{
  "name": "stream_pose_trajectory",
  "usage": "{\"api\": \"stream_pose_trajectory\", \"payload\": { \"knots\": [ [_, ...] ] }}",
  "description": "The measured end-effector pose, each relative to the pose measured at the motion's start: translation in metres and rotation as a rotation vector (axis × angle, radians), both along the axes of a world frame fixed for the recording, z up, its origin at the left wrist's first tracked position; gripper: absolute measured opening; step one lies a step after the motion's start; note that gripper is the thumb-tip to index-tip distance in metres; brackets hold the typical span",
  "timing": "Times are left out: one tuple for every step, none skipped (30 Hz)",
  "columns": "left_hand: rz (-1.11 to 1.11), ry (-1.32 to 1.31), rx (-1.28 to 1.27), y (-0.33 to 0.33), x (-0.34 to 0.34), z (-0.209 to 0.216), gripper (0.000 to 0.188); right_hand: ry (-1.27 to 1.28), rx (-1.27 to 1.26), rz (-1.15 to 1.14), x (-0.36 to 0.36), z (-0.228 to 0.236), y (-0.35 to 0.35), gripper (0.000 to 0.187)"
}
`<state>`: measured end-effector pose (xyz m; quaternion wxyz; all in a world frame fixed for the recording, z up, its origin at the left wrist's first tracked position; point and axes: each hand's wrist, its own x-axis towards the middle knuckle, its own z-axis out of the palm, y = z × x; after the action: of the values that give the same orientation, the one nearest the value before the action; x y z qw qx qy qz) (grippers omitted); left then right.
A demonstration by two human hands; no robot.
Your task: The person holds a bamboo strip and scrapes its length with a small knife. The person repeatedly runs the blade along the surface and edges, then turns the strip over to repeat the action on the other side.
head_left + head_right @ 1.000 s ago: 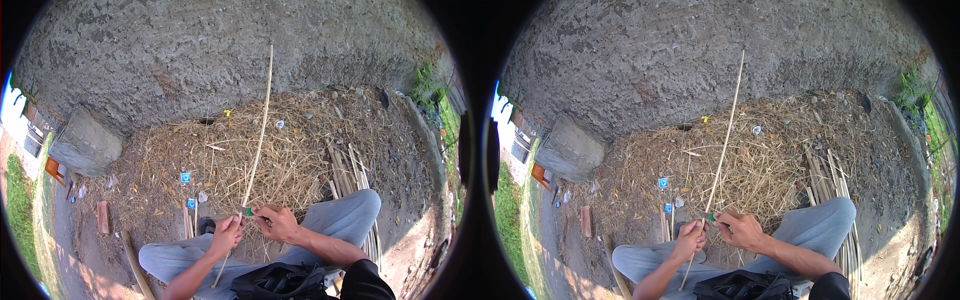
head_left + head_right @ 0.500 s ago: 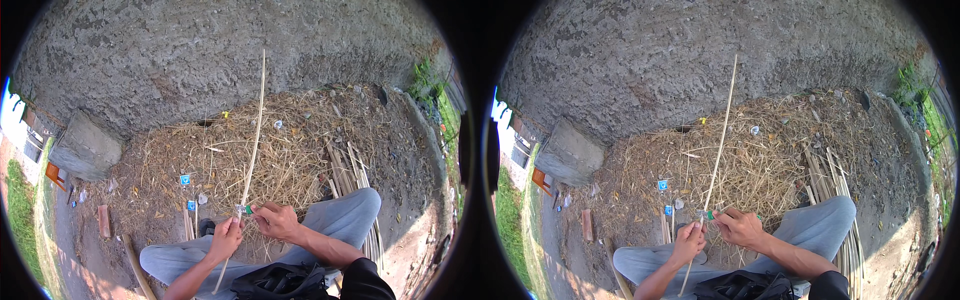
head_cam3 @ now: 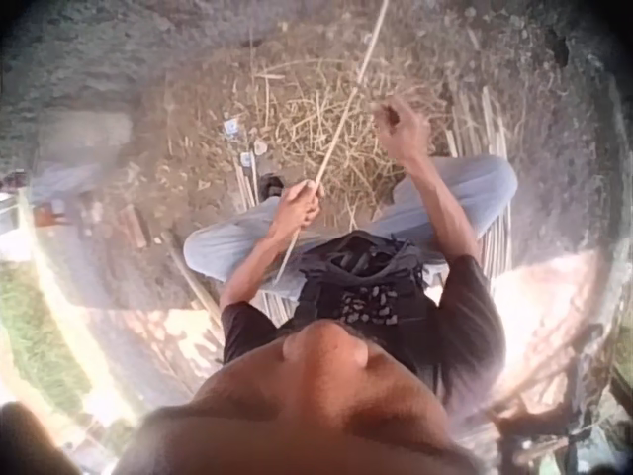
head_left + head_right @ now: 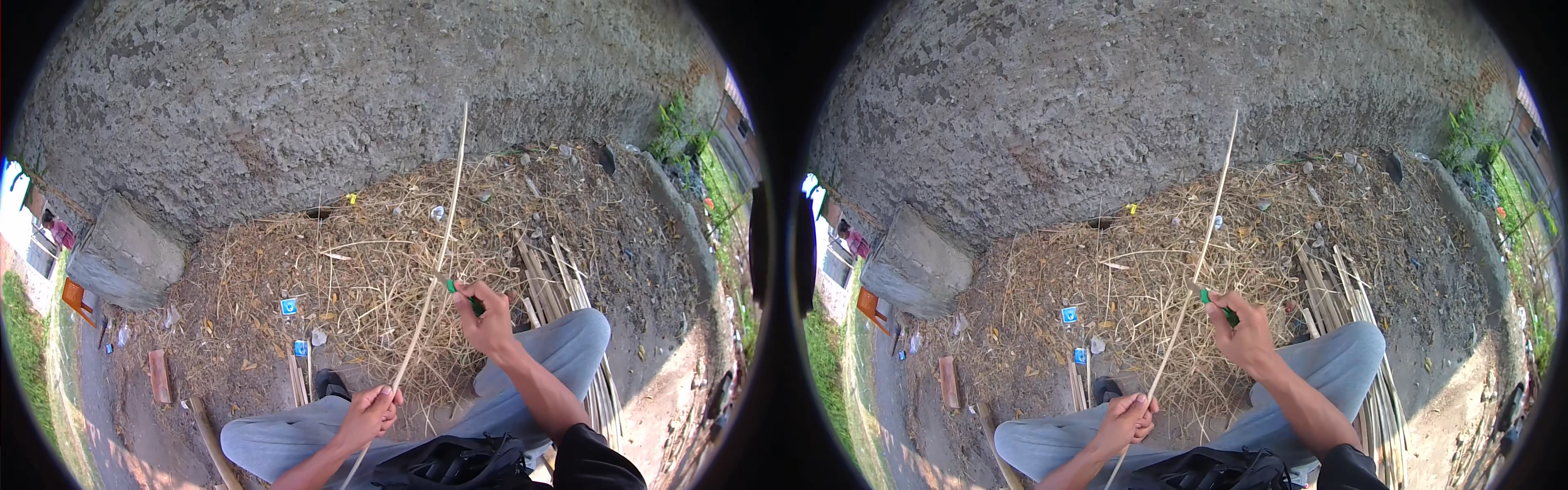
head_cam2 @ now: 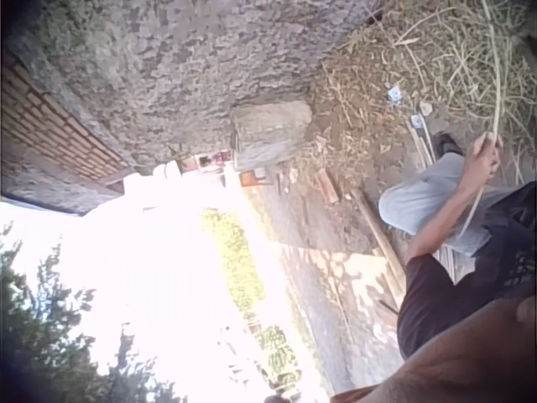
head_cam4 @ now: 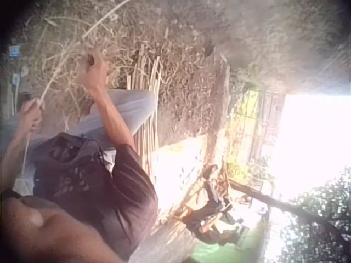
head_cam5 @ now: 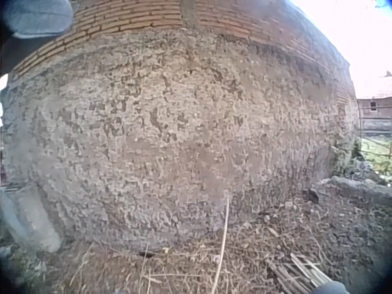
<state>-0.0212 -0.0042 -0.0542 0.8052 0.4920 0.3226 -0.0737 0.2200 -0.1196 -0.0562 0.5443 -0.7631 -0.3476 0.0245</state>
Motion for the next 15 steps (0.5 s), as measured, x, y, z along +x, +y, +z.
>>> {"api": "stream_pose_trajectory", "payload": {
  "knots": [
    [0.006,-0.001,-0.001,0.004,0.001,-0.004,0.03,-0.005,-0.019,0.097,-0.019,0.003,0.0,0.009],
    [0.055,-0.005,-0.043,0.008,0.003,-0.008,0.029,-0.01,-0.038,0.188,-0.036,0.003,-0.003,0.008],
    [0.11,-0.004,-0.08,0.012,0.004,-0.011,0.028,-0.043,-0.06,0.27,-0.049,0.0,-0.003,0.009],
    [0.15,0.02,-0.086,0.015,0.006,-0.012,0.027,-0.076,-0.08,0.351,-0.06,-0.004,-0.003,0.009],
    [0.156,0.023,-0.082,0.016,0.007,-0.012,0.027,-0.073,-0.075,0.357,-0.066,-0.008,-0.002,0.009],
    [0.169,0.02,-0.105,0.018,0.008,-0.011,0.026,-0.098,-0.077,0.387,-0.069,-0.012,0.0,0.01],
    [0.18,0.016,-0.128,0.019,0.008,-0.011,0.026,-0.124,-0.079,0.416,-0.071,-0.015,0.002,0.011],
    [0.183,0.017,-0.124,0.019,0.008,-0.011,0.026,-0.13,-0.083,0.396,-0.072,-0.015,0.003,0.011],
    [0.183,0.001,-0.137,0.019,0.007,-0.012,0.026,-0.131,-0.082,0.399,-0.072,-0.015,0.004,0.011],
    [0.183,-0.016,-0.15,0.018,0.006,-0.013,0.026,-0.128,-0.101,0.401,-0.072,-0.014,0.005,0.01],
    [0.183,-0.017,-0.15,0.018,0.006,-0.013,0.026,-0.125,-0.121,0.403,-0.072,-0.013,0.005,0.01],
    [0.177,-0.034,-0.162,0.018,0.005,-0.013,0.026,-0.124,-0.12,0.405,-0.072,-0.014,0.005,0.01],
    [0.171,-0.051,-0.174,0.017,0.004,-0.013,0.026,-0.141,-0.083,0.403,-0.072,-0.016,0.004,0.01],
    [0.172,-0.051,-0.174,0.017,0.004,-0.012,0.026,-0.157,-0.045,0.4,-0.072,-0.017,0.004,0.01],
    [0.159,-0.059,-0.142,0.015,0.004,-0.01,0.026,-0.157,-0.047,0.401,-0.072,-0.016,0.003,0.01]
  ]
}}
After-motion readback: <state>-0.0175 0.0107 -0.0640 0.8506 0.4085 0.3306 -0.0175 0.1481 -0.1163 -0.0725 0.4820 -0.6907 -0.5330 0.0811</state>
